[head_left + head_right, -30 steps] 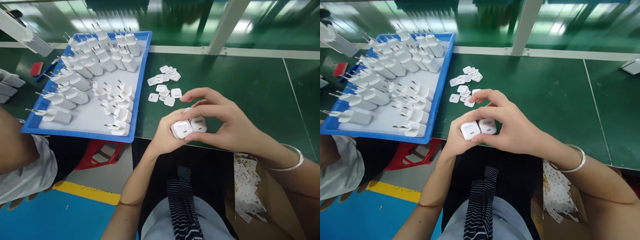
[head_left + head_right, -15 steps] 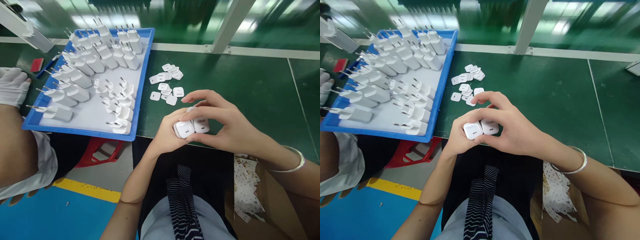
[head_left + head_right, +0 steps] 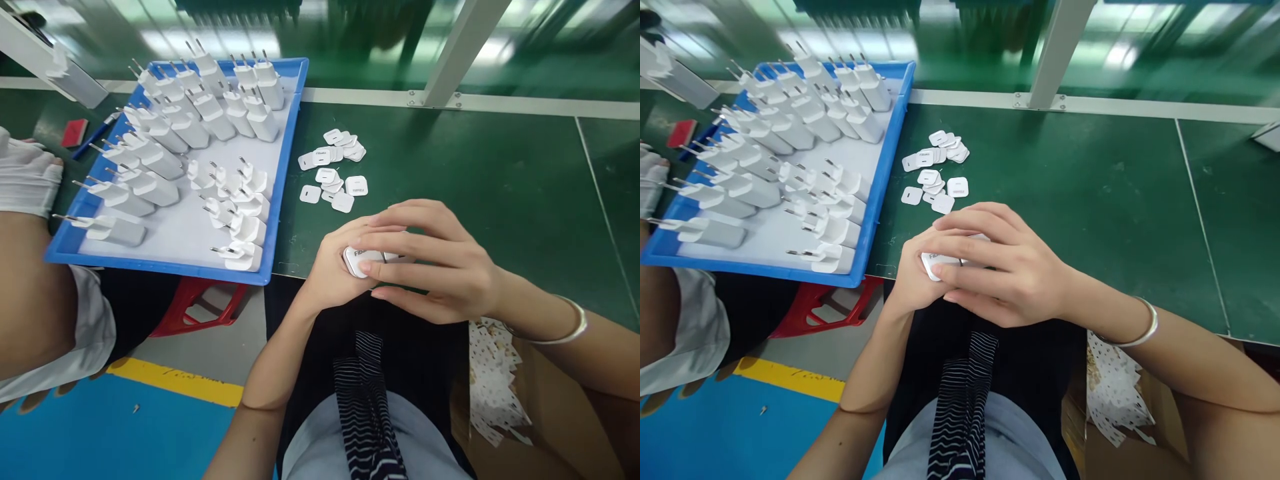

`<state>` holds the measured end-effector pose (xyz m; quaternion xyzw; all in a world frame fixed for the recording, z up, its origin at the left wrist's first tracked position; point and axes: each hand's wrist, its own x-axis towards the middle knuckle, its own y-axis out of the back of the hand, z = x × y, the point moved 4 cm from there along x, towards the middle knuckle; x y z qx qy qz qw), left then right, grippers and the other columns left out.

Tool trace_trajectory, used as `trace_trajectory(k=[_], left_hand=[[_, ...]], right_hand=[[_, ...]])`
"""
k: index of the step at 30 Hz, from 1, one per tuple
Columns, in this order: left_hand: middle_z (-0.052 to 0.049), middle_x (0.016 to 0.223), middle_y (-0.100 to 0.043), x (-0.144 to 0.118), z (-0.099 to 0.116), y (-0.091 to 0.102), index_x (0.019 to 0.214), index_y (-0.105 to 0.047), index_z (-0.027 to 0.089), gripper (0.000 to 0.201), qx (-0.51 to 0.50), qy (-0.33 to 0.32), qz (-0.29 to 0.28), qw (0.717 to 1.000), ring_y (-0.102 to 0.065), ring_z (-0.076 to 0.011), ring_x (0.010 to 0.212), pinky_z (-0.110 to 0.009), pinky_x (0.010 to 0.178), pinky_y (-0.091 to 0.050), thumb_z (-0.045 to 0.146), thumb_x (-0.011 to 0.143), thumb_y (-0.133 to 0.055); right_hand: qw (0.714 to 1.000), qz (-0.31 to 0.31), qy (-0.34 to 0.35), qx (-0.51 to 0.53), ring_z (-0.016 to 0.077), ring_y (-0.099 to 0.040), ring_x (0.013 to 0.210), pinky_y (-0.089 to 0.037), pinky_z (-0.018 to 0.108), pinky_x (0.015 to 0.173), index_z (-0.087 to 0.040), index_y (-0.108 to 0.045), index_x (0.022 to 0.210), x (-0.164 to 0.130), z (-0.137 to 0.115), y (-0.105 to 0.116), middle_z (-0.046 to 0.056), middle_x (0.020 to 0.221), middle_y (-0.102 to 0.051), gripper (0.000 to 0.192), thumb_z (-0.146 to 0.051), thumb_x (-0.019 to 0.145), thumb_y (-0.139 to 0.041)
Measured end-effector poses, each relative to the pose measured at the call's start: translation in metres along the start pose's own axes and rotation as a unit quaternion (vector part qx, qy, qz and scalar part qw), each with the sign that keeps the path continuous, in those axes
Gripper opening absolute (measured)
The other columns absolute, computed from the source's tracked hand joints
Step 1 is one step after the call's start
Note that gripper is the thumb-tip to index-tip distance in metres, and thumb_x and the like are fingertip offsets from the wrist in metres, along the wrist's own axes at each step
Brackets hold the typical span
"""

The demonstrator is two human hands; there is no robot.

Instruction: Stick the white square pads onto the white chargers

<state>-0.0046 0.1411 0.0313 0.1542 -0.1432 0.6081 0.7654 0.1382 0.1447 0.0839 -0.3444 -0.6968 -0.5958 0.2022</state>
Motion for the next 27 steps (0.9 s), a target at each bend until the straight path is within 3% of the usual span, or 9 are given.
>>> trace_trajectory(k=[4, 9, 16, 20, 23, 27], left_hand=[[-0.008, 0.121, -0.074, -0.001, 0.0, 0.002, 0.112, -0.073, 0.02, 0.028, 0.003, -0.014, -0.001, 1.0, -0.073, -0.0229, 0.105, -0.035, 0.087, -0.062, 0.028, 0.084, -0.075], [-0.011, 0.124, -0.073, 0.002, 0.004, 0.0, 0.117, -0.072, 0.019, 0.038, -0.007, -0.049, -0.021, 0.999, -0.071, -0.0261, 0.113, -0.04, 0.097, -0.059, 0.028, 0.081, -0.082], [-0.01, 0.121, -0.074, 0.001, 0.002, 0.002, 0.116, -0.073, 0.02, 0.039, -0.018, -0.057, -0.004, 0.998, -0.071, -0.0252, 0.114, -0.039, 0.099, -0.059, 0.026, 0.079, -0.084], [-0.009, 0.12, -0.074, 0.0, 0.002, 0.004, 0.115, -0.074, 0.021, 0.039, 0.003, -0.043, 0.008, 0.999, -0.071, -0.0251, 0.114, -0.039, 0.1, -0.059, 0.024, 0.078, -0.084], [-0.009, 0.122, -0.074, 0.0, 0.003, 0.004, 0.118, -0.074, 0.022, 0.043, -0.01, -0.03, -0.006, 0.999, -0.071, -0.0257, 0.113, -0.039, 0.099, -0.059, 0.026, 0.077, -0.085], [-0.009, 0.124, -0.073, 0.0, 0.005, 0.004, 0.118, -0.074, 0.024, 0.042, -0.008, -0.014, -0.009, 1.0, -0.072, -0.0261, 0.111, -0.04, 0.099, -0.058, 0.024, 0.078, -0.084]], right_hand=[[0.999, -0.02, -0.03, 0.024, 0.0317, -0.062, 0.127, -0.054, 0.054, 0.104, -0.024, -0.07, 0.108, 0.0, 0.001, 0.001, 0.009, 0.13, -0.071, 0.019, -0.031, 0.09, -0.07], [0.994, 0.043, -0.103, 0.0, 0.0352, -0.055, 0.134, -0.048, 0.059, 0.11, -0.032, -0.072, 0.111, 0.001, 0.011, 0.02, 0.003, 0.144, -0.061, 0.022, -0.034, 0.091, -0.064], [0.996, 0.016, -0.084, -0.014, 0.0309, -0.056, 0.134, -0.052, 0.056, 0.108, -0.035, -0.07, 0.109, -0.003, 0.012, 0.006, -0.003, 0.144, -0.062, 0.021, -0.034, 0.087, -0.069], [0.997, -0.006, -0.078, -0.023, 0.0319, -0.053, 0.139, -0.048, 0.057, 0.114, -0.037, -0.069, 0.111, -0.004, 0.011, 0.003, -0.007, 0.15, -0.057, 0.026, -0.037, 0.085, -0.074], [0.995, 0.045, -0.091, -0.008, 0.0334, -0.053, 0.139, -0.046, 0.057, 0.116, -0.036, -0.067, 0.124, -0.004, 0.011, 0.013, -0.005, 0.157, -0.049, 0.036, -0.039, 0.089, -0.066], [0.976, 0.097, -0.192, 0.043, 0.0356, -0.048, 0.142, -0.046, 0.055, 0.118, -0.035, -0.061, 0.139, -0.008, 0.016, 0.024, 0.0, 0.156, -0.049, 0.051, -0.034, 0.089, -0.061]])
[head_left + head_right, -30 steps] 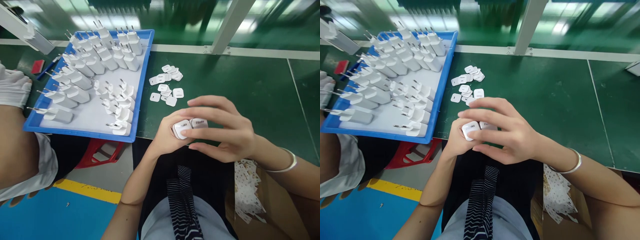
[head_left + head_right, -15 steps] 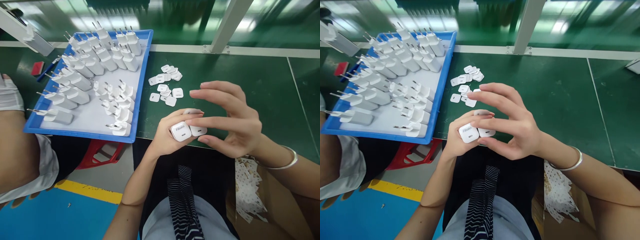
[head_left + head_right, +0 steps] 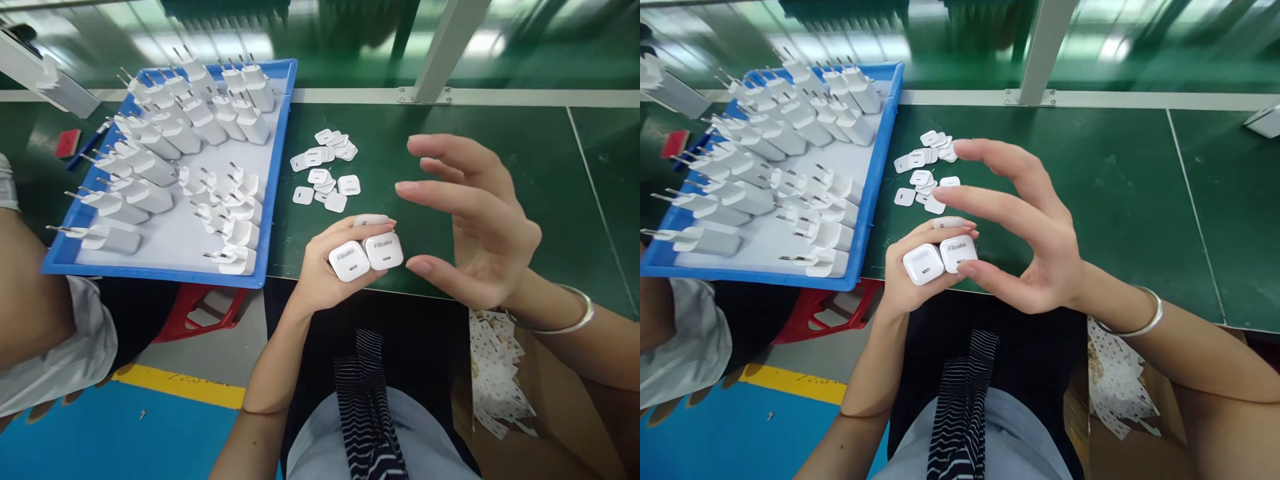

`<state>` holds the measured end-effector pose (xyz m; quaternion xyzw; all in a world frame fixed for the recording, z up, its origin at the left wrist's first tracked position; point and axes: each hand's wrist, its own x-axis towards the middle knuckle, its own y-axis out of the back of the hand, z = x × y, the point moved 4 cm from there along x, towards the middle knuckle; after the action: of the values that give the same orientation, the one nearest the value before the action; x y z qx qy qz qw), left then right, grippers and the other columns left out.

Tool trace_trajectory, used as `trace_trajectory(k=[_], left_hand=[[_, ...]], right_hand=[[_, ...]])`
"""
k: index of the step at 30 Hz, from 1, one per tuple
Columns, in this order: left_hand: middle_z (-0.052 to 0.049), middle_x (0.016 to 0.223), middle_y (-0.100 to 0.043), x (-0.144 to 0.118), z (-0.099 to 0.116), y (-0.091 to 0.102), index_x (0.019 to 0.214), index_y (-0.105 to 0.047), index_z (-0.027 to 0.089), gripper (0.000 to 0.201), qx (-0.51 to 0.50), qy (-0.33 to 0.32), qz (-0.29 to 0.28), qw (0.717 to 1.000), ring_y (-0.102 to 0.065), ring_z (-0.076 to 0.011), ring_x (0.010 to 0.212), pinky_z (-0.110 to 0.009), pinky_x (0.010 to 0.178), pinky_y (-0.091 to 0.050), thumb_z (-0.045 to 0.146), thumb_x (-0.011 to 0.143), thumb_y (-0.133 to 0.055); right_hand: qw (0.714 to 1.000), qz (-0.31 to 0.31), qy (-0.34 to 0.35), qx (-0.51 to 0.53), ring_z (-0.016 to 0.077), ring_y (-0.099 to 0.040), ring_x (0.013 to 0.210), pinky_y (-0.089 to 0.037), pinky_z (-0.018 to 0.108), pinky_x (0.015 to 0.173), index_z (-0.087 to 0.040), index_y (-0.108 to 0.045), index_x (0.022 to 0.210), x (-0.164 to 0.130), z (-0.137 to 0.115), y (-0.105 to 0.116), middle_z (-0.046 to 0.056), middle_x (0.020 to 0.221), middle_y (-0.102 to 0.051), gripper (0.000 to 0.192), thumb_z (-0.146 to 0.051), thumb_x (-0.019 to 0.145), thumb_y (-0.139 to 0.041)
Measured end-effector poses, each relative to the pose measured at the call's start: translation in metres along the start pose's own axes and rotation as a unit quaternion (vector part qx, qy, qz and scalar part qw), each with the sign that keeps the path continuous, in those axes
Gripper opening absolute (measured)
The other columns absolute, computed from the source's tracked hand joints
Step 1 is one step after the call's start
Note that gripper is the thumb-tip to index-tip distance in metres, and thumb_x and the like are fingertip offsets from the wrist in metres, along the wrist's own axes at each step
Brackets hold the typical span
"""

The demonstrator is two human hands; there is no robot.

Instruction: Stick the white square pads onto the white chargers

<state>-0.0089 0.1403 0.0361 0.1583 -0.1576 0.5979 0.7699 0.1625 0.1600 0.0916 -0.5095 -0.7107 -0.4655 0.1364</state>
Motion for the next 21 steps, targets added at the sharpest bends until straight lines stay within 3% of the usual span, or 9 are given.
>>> trace_trajectory(k=[8, 15, 18, 21], left_hand=[[-0.009, 0.123, -0.073, 0.0005, 0.0016, 0.0008, 0.117, -0.075, 0.024, 0.042, -0.012, 0.002, 0.01, 1.0, -0.071, -0.0277, 0.114, -0.043, 0.102, -0.058, 0.021, 0.076, -0.085], [-0.009, 0.123, -0.074, 0.0008, 0.0016, 0.0018, 0.117, -0.075, 0.024, 0.041, -0.002, 0.0, 0.01, 1.0, -0.072, -0.027, 0.111, -0.042, 0.099, -0.058, 0.026, 0.077, -0.085], [-0.009, 0.123, -0.074, 0.0009, 0.0011, 0.0024, 0.116, -0.075, 0.024, 0.042, 0.01, -0.002, 0.014, 1.0, -0.071, -0.0265, 0.112, -0.041, 0.099, -0.058, 0.028, 0.076, -0.086], [-0.009, 0.122, -0.074, 0.0006, 0.0004, 0.0024, 0.116, -0.075, 0.024, 0.041, 0.014, -0.005, 0.015, 1.0, -0.07, -0.026, 0.113, -0.041, 0.1, -0.057, 0.028, 0.076, -0.085]], right_hand=[[0.998, 0.002, -0.061, 0.013, 0.0358, -0.055, 0.136, -0.051, 0.056, 0.113, -0.04, -0.065, 0.131, -0.0004, 0.0033, 0.0004, 0.001, 0.145, -0.059, 0.041, -0.033, 0.091, -0.06], [0.997, 0.001, -0.078, 0.025, 0.0363, -0.055, 0.136, -0.055, 0.055, 0.108, -0.041, -0.063, 0.133, -0.0007, 0.0058, -0.0001, 0.002, 0.141, -0.06, 0.044, -0.031, 0.091, -0.059], [0.998, 0.0, -0.054, 0.019, 0.036, -0.056, 0.133, -0.054, 0.057, 0.107, -0.04, -0.068, 0.124, -0.0007, 0.0052, -0.0006, 0.001, 0.141, -0.059, 0.039, -0.026, 0.088, -0.059], [0.999, -0.021, 0.039, -0.017, 0.0356, -0.056, 0.131, -0.05, 0.06, 0.109, -0.037, -0.073, 0.105, -0.001, -0.0005, -0.0052, 0.0, 0.144, -0.056, 0.03, -0.023, 0.081, -0.061]])
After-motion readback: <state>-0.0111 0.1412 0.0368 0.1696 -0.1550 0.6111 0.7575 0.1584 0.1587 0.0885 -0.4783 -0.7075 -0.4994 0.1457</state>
